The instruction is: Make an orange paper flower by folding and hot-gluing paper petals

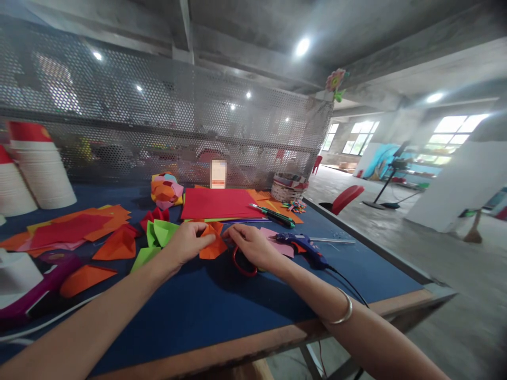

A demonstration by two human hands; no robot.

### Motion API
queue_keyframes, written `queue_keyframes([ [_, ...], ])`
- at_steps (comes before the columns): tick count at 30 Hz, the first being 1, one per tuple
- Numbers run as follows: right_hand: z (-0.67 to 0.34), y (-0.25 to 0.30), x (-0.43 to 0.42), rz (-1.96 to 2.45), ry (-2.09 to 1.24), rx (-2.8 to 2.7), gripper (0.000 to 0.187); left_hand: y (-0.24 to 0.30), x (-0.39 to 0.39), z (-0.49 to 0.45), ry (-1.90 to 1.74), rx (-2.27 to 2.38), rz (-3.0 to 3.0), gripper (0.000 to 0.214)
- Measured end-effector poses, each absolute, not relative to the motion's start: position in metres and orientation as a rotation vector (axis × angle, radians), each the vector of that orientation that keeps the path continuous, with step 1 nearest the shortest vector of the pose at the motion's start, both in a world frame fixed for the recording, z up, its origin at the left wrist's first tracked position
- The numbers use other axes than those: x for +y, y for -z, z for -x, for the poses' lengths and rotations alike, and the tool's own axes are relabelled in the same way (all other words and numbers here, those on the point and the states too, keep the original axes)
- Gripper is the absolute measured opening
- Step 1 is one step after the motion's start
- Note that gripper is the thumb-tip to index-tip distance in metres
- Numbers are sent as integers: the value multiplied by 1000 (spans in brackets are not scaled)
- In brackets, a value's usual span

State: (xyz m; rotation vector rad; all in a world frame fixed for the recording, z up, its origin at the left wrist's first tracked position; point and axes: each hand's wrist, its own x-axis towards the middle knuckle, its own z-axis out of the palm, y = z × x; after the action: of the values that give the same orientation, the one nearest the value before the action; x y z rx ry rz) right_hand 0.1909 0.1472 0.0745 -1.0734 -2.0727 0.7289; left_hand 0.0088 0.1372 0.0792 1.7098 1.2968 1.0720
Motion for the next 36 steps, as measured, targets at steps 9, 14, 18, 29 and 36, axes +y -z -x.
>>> queue_keyframes([
  [9, -190, -68, 143, 1128, -692, -2248, 42, -82, 137, -6, -1222, 1366, -1630, 19],
  [14, -189, -66, 144, 1157, -652, -2225, 36, -81, 136, -9, -1210, 1269, -1484, 29],
  [18, -190, -65, 148, 1169, -592, -2187, 33, -77, 138, -9, -1162, 1259, -1444, 31],
  [29, -193, -67, 148, 1173, -436, -2193, 32, -81, 138, -12, -1193, 1279, -1585, 29],
  [36, -192, -68, 145, 1174, -394, -2213, 30, -84, 136, -13, -1162, 1429, -1612, 14],
])
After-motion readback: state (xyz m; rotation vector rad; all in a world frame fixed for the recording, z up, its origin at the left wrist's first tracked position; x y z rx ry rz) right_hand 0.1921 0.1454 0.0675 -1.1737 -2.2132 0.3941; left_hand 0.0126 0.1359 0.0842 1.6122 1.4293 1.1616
